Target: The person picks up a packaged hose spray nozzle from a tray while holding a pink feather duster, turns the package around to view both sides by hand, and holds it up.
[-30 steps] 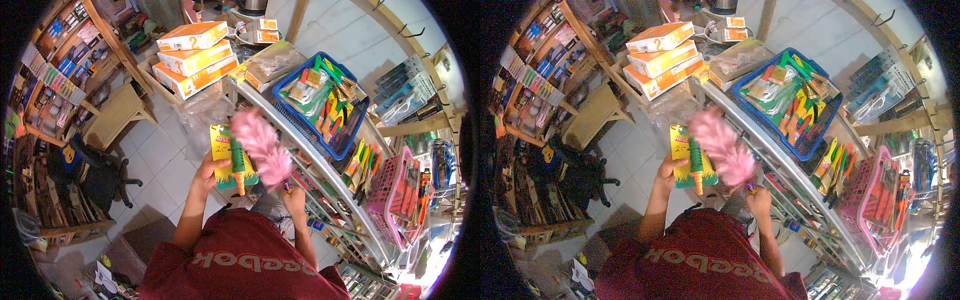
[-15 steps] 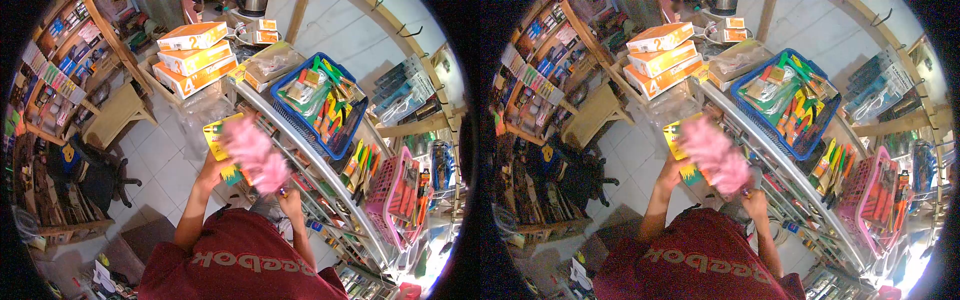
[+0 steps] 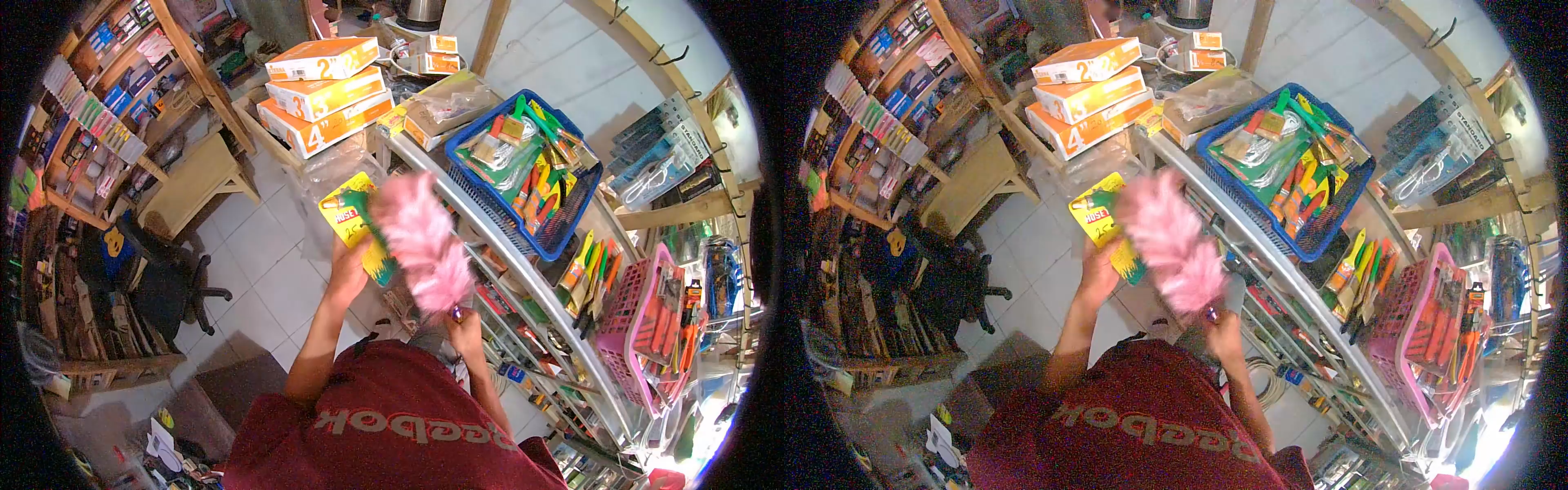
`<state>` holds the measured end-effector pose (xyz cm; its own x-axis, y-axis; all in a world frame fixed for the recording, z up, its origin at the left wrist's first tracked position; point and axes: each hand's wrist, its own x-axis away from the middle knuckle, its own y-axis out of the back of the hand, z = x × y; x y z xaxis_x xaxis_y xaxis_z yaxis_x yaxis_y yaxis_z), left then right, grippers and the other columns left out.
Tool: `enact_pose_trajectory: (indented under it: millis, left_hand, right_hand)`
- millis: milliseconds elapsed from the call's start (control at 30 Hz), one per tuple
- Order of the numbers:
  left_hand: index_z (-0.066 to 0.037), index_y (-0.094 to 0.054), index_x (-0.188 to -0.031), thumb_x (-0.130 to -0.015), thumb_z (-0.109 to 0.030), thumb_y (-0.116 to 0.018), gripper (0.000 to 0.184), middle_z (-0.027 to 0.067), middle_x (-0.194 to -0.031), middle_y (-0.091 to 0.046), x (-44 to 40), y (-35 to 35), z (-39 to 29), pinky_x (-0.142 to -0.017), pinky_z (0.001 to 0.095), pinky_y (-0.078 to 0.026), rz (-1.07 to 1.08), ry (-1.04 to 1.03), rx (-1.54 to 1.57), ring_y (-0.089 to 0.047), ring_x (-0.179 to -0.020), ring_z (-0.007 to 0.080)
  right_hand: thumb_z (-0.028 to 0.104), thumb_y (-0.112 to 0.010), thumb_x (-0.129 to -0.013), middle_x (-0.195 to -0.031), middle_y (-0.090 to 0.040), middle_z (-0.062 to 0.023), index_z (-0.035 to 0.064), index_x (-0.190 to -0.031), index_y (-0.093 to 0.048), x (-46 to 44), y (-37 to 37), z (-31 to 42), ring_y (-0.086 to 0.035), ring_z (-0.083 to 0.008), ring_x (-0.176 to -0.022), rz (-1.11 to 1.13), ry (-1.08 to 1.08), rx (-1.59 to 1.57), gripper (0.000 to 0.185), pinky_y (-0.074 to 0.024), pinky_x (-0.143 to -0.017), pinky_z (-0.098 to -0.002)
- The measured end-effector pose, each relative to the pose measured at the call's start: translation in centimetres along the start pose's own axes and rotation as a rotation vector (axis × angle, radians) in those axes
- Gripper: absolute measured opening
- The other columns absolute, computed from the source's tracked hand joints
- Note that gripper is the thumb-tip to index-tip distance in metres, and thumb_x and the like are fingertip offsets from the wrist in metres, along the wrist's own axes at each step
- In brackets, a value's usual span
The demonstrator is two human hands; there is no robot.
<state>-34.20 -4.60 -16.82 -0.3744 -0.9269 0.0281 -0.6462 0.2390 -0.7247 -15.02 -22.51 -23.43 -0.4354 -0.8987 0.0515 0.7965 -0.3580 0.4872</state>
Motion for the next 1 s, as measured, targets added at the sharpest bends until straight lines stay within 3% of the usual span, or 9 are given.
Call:
enact_pose_trajectory:
  millis: [100,167,233,300,533,800,833,900,1000]
  left_hand:
    - [-0.006,-0.033,-0.128,-0.085,-0.005,-0.053,0.047,0.0088,-0.113,-0.052,0.2,-1.1,0.5,-0.089,0.0357,-0.044,-0.031,-0.054,0.072,-0.052,-0.106,0.0220]
    - [-0.007,-0.032,-0.130,-0.083,-0.008,-0.053,0.051,0.0086,-0.115,-0.050,0.2,3.3,3.9,-0.091,0.0364,-0.042,-0.001,-0.349,-0.927,-0.051,-0.107,0.0227]
    - [-0.008,-0.033,-0.130,-0.081,-0.009,-0.053,0.052,0.0088,-0.116,-0.050,0.1,3.4,4.1,-0.092,0.0370,-0.041,-0.040,-0.379,-0.892,-0.051,-0.108,0.0231]
    - [-0.008,-0.034,-0.128,-0.080,-0.009,-0.051,0.051,0.0092,-0.115,-0.050,0.6,-1.1,1.3,-0.092,0.0375,-0.041,-0.124,-0.125,0.182,-0.051,-0.107,0.0233]
    - [-0.008,-0.036,-0.124,-0.076,-0.004,-0.045,0.049,0.0103,-0.113,-0.050,0.4,1.7,2.5,-0.089,0.0401,-0.045,-0.124,-0.143,0.002,-0.052,-0.105,0.0247]
    - [-0.008,-0.032,-0.131,-0.075,-0.003,-0.047,0.058,0.0102,-0.115,-0.049,0.5,-0.2,1.0,-0.091,0.0374,-0.044,-0.065,0.009,0.159,-0.052,-0.106,0.0245]
    - [-0.008,-0.032,-0.131,-0.071,0.000,-0.046,0.062,0.0098,-0.114,-0.049,0.4,0.0,1.3,-0.091,0.0371,-0.044,-0.114,0.074,0.175,-0.051,-0.106,0.0240]
    - [-0.009,-0.027,-0.134,-0.061,0.005,-0.040,0.075,0.0086,-0.110,-0.049,0.6,0.5,1.4,-0.087,0.0352,-0.045,-0.001,-0.139,-0.633,-0.052,-0.100,0.0221]
    - [-0.010,-0.024,-0.137,-0.062,0.004,-0.039,0.078,0.0076,-0.111,-0.047,0.7,-0.3,0.7,-0.085,0.0335,-0.045,0.008,0.009,0.022,-0.050,-0.099,0.0212]
  right_hand:
    - [0.011,-0.061,-0.071,-0.052,-0.048,-0.0139,-0.0009,-0.062,-0.051,-0.4,-0.5,0.4,-0.046,-0.0298,-0.046,0.004,0.043,-0.069,0.018,-0.0369,-0.048,-0.0376]
    - [0.015,-0.063,-0.072,-0.059,-0.054,-0.0177,-0.0016,-0.068,-0.055,-0.5,-0.1,0.5,-0.054,-0.0334,-0.056,0.107,0.104,0.092,0.018,-0.0425,-0.056,-0.0399]
    - [0.016,-0.063,-0.071,-0.064,-0.058,-0.0208,-0.0017,-0.072,-0.059,-0.3,0.1,0.4,-0.059,-0.0368,-0.062,0.126,0.057,0.225,0.018,-0.0464,-0.060,-0.0424]
    - [0.013,-0.062,-0.070,-0.062,-0.057,-0.0207,-0.0005,-0.071,-0.059,0.0,0.0,-0.1,-0.059,-0.0377,-0.060,0.024,-0.098,0.242,0.014,-0.0461,-0.059,-0.0438]
    - [0.011,-0.060,-0.070,-0.049,-0.045,-0.0181,-0.0042,-0.059,-0.050,0.2,-0.1,-2.6,-0.042,-0.0249,-0.042,-0.073,0.113,0.259,0.021,-0.0350,-0.046,-0.0382]
    - [0.014,-0.062,-0.070,-0.051,-0.049,-0.0156,-0.0014,-0.063,-0.057,-1.1,1.1,0.1,-0.046,-0.0200,-0.046,-0.043,0.086,0.124,0.018,-0.0390,-0.049,-0.0361]
    - [0.014,-0.062,-0.070,-0.054,-0.051,-0.0182,-0.0016,-0.062,-0.056,-1.0,1.0,-0.2,-0.048,-0.0269,-0.048,-0.037,0.099,0.174,0.018,-0.0394,-0.050,-0.0395]
    - [0.013,-0.062,-0.069,-0.059,-0.053,-0.0233,-0.0022,-0.061,-0.054,-0.9,1.1,0.3,-0.052,-0.0408,-0.054,-0.028,0.122,0.276,0.019,-0.0403,-0.053,-0.0462]
    - [0.015,-0.064,-0.066,-0.061,-0.055,-0.0230,-0.0014,-0.065,-0.058,-1.9,1.9,1.8,-0.055,-0.0410,-0.059,-0.099,-0.037,0.267,0.017,-0.0437,-0.056,-0.0459]
